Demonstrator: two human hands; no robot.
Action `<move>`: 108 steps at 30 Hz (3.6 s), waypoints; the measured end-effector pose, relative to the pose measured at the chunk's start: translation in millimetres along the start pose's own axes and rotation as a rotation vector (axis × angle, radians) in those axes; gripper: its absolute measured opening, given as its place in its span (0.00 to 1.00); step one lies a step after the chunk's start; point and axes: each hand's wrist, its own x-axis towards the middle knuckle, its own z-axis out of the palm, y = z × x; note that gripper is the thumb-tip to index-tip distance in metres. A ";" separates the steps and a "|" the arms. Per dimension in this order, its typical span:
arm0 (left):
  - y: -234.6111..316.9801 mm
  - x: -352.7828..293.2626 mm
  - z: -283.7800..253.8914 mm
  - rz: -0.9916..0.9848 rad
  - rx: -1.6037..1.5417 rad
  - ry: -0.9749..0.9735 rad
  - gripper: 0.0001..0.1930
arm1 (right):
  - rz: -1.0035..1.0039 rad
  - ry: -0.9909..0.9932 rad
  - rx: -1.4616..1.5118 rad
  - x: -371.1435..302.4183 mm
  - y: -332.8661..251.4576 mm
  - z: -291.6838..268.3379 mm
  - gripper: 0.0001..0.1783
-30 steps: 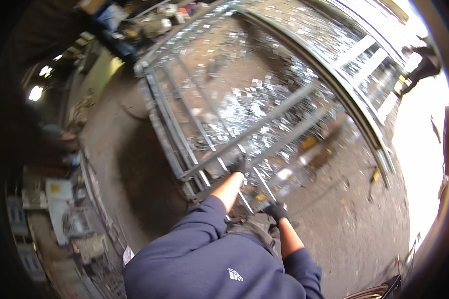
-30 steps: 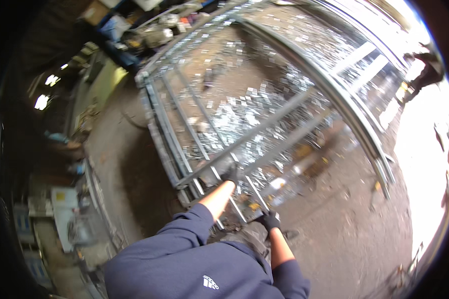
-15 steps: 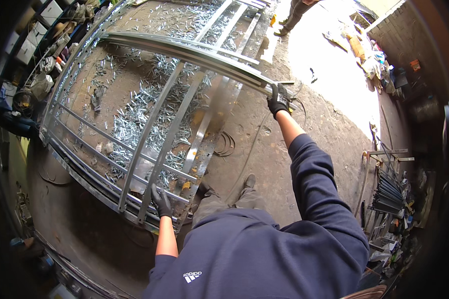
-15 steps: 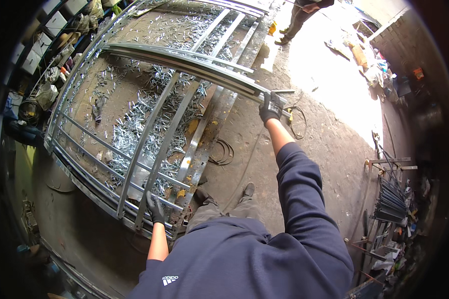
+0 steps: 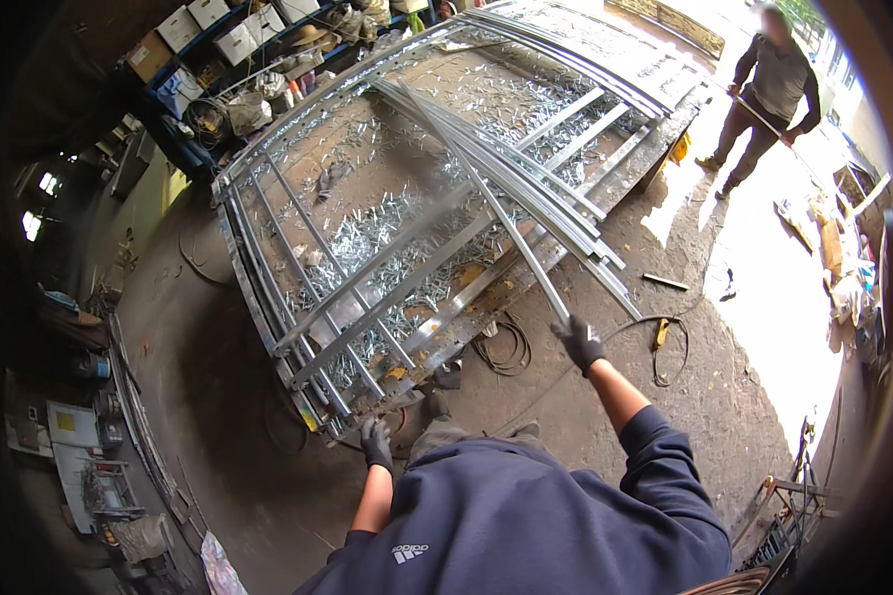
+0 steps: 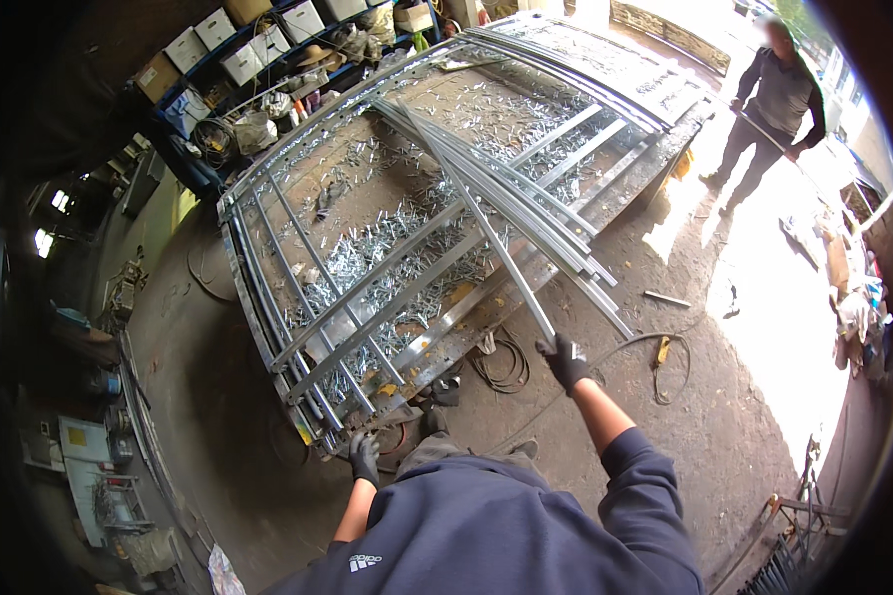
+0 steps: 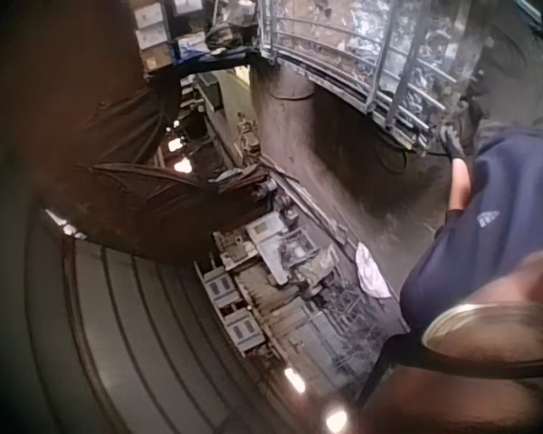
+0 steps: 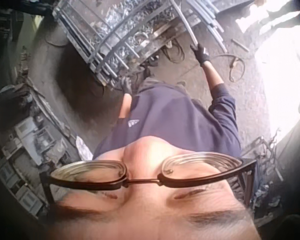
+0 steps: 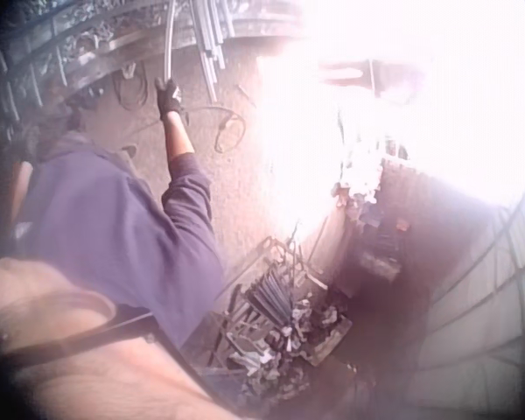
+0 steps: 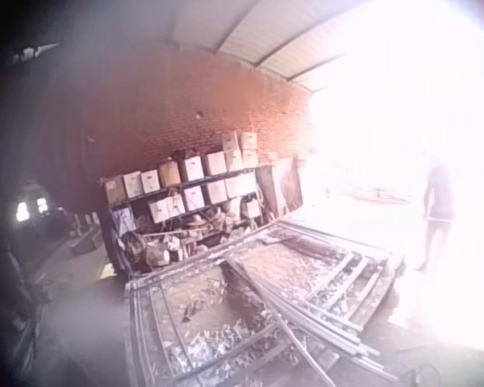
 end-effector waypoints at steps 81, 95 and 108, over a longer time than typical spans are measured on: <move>157.9 79.4 235.8 -0.143 -0.677 -0.344 0.22 | 0.965 -0.456 -0.215 -602.8 195.6 -99.1 0.29; -56.0 23.2 243.8 -0.390 -0.593 -0.519 0.15 | 0.805 -0.385 0.261 -530.0 159.0 -83.3 0.30; -61.5 35.6 257.8 -0.011 -0.310 -0.408 0.15 | 0.836 -0.382 0.367 -520.4 178.5 -80.9 0.21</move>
